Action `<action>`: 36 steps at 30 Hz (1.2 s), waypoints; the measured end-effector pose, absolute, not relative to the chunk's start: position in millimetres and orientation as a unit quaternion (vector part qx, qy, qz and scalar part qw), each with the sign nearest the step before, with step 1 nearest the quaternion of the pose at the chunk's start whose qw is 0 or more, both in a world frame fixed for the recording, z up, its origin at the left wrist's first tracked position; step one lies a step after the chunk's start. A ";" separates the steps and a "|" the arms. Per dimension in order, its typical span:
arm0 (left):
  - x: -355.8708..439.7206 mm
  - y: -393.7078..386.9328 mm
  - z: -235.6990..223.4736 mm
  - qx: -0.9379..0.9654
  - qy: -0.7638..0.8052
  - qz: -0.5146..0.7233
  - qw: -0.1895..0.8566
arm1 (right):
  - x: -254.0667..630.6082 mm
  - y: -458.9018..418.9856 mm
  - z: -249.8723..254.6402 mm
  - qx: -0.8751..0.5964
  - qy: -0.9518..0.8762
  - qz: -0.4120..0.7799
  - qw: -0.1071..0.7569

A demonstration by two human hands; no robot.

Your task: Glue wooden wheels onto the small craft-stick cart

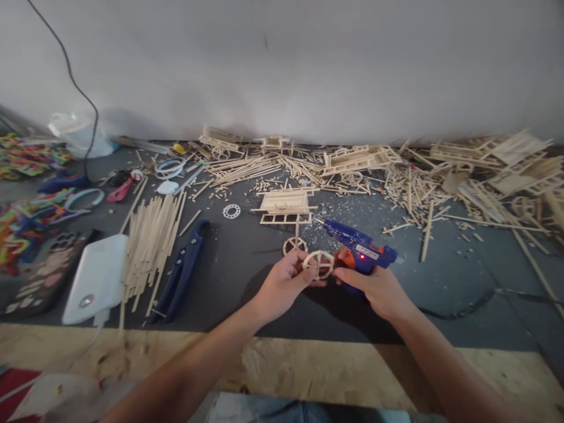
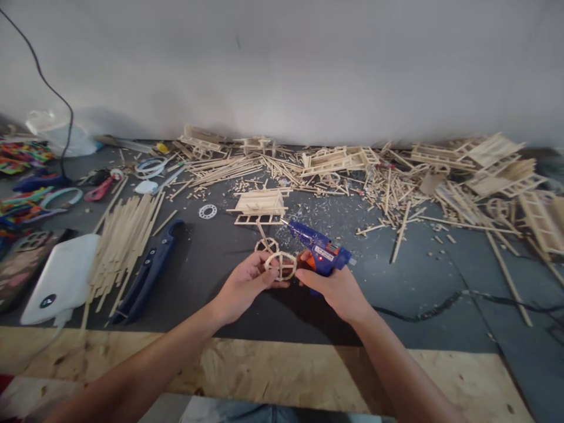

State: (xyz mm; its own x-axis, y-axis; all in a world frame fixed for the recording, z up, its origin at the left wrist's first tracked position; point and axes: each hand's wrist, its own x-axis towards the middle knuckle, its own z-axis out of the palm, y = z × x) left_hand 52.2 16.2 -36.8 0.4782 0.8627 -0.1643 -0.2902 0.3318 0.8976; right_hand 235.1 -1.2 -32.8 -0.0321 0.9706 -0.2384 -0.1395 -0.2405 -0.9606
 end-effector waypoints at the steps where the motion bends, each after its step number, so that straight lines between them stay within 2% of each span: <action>1: 51.5 16.0 -38.5 0.478 0.336 0.397 0.708 | 234.6 -1.6 -32.4 -0.511 -0.397 0.600 0.471; 7: 43.2 16.1 -43.8 0.748 0.312 0.449 0.377 | 236.7 -4.2 -32.5 -0.452 -0.399 0.624 0.497; 10: 41.4 15.9 -45.7 0.776 0.310 0.465 0.291 | 236.6 -5.0 -32.9 -0.438 -0.423 0.620 0.494; 13: 41.3 15.2 -46.7 0.785 0.305 0.474 0.256 | 235.3 -4.9 -32.8 -0.438 -0.442 0.606 0.496; 20: 41.7 13.7 -41.0 0.817 0.321 0.411 0.246 | 233.5 -3.8 -31.9 -0.444 -0.469 0.577 0.500; 28: 41.3 12.8 -40.4 0.805 0.320 0.421 0.269 | 233.9 -6.9 -32.6 -0.459 -0.459 0.572 0.502; 32: 42.5 10.6 -35.8 0.762 0.375 0.392 0.354 | 234.2 -8.5 -35.3 -0.470 -0.431 0.589 0.496; 36: 47.0 10.0 -32.1 0.621 0.460 0.353 0.528 | 237.0 -5.6 -37.2 -0.449 -0.418 0.598 0.516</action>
